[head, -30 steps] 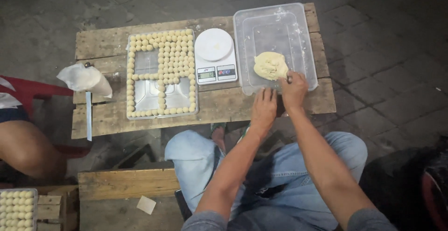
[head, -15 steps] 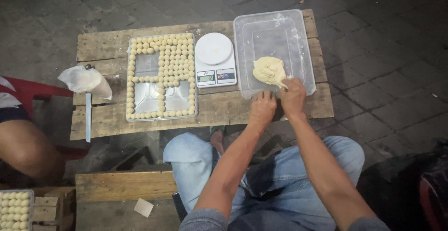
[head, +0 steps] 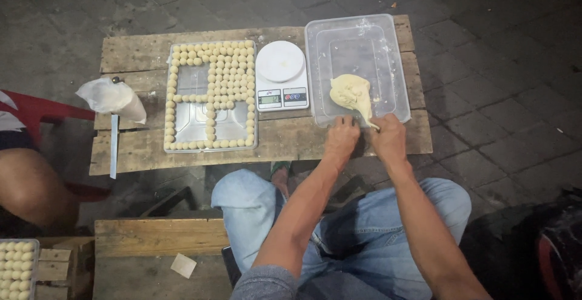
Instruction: Weighing small pieces of dough on a digital scale and rolling them into balls by hand.
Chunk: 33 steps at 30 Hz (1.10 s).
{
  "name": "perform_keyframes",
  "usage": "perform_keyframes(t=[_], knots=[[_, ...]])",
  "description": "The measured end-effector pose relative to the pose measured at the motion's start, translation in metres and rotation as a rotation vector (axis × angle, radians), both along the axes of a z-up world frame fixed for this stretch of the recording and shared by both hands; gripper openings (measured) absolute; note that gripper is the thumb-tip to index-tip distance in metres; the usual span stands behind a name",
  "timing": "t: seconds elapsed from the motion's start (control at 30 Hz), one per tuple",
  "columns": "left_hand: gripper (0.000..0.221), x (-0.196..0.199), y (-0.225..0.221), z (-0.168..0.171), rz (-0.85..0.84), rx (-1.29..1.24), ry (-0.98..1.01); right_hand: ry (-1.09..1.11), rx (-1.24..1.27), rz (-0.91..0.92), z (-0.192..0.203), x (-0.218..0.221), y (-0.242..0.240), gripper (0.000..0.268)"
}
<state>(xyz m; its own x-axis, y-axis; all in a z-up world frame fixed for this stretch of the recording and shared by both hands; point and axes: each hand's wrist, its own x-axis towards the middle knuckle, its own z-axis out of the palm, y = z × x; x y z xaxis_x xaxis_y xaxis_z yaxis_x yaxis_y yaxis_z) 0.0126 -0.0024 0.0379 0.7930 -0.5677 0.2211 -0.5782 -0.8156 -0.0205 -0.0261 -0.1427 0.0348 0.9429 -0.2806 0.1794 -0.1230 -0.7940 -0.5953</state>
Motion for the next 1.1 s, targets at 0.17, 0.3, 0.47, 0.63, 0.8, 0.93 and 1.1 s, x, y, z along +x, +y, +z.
perform_keyframes(t=[0.17,0.3,0.47,0.63,0.8,0.93,1.1], knots=[[0.008,0.006,0.0,-0.016,-0.004,-0.019,0.04,0.107,0.061,-0.036,-0.002,-0.012,-0.006,0.025],[0.01,0.012,-0.002,-0.026,0.007,-0.066,0.11,0.177,0.29,-0.047,-0.01,-0.027,-0.024,0.028],[0.02,-0.011,0.01,0.027,0.054,-0.324,0.399,0.077,0.787,-0.264,-0.012,-0.047,-0.03,0.039],[0.054,-0.082,0.034,0.024,-0.123,-0.834,0.82,0.04,1.141,-0.361,-0.036,-0.072,-0.007,0.038],[0.039,-0.123,0.042,-0.001,-0.095,-0.889,0.318,0.278,1.191,-0.322,-0.074,-0.101,0.012,0.042],[0.03,-0.12,0.055,-0.005,-0.068,-0.841,0.28,0.321,1.174,-0.288,-0.047,-0.116,0.033,0.04],[0.025,-0.106,0.082,0.017,0.34,-1.022,0.747,0.301,0.833,-0.057,0.019,-0.137,0.039,0.04]])
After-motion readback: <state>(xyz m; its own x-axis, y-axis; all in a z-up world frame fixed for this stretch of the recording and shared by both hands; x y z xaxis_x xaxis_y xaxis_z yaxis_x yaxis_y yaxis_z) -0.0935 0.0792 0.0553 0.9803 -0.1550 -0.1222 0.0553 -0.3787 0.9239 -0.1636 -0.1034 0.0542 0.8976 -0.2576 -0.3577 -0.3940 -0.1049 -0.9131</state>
